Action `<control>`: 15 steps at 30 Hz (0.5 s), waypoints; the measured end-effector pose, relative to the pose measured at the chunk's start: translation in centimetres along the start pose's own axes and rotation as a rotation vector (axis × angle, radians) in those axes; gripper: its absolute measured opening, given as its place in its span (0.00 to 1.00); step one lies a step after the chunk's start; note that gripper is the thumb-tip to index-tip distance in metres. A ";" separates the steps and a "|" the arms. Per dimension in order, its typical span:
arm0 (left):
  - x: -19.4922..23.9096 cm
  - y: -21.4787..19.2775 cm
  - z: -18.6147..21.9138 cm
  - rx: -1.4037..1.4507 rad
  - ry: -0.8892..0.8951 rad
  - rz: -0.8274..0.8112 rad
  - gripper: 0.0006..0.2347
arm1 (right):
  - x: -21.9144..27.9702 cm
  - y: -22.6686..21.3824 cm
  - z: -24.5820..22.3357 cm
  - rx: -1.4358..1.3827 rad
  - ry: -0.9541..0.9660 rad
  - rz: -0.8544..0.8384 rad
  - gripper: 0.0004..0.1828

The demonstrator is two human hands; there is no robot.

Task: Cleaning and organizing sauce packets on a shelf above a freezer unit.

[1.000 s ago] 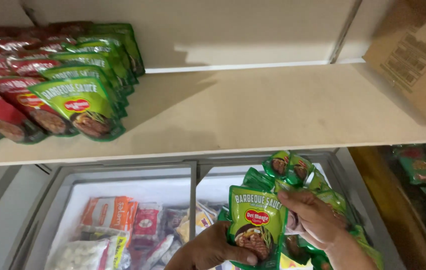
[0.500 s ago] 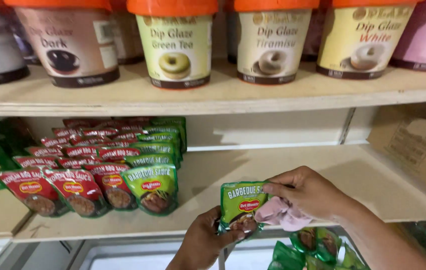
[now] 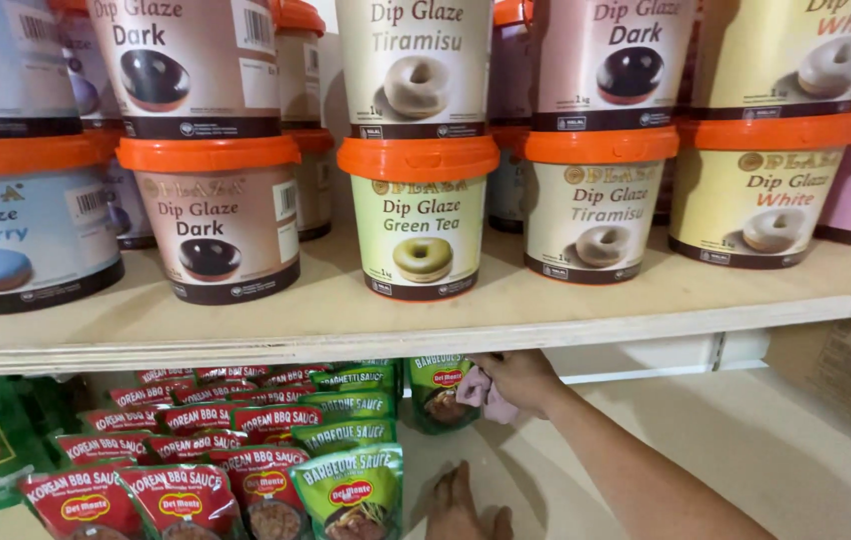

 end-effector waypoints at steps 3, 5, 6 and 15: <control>0.3 4.2 -2.6 -0.194 0.214 0.095 0.43 | -1.9 1.0 -0.3 0.134 -0.039 0.081 0.15; 1.2 7.2 -5.0 -0.343 0.499 0.382 0.33 | -2.3 4.1 1.1 -0.101 0.218 -0.138 0.17; 1.0 7.3 -5.1 -0.349 0.497 0.385 0.33 | -3.2 4.8 2.3 -0.103 0.213 -0.143 0.17; 3.8 4.9 -2.5 -0.449 0.738 0.803 0.16 | -3.9 8.5 6.4 -0.204 0.353 -0.211 0.15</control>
Point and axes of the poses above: each hand's wrist, its own x-axis away from the middle knuckle, its own y-axis out of the palm, z = x × y, the point moved 10 cm from there along -x, towards the middle knuckle, and after that the axes turned 2 degrees about x, right-handed, at the moved point
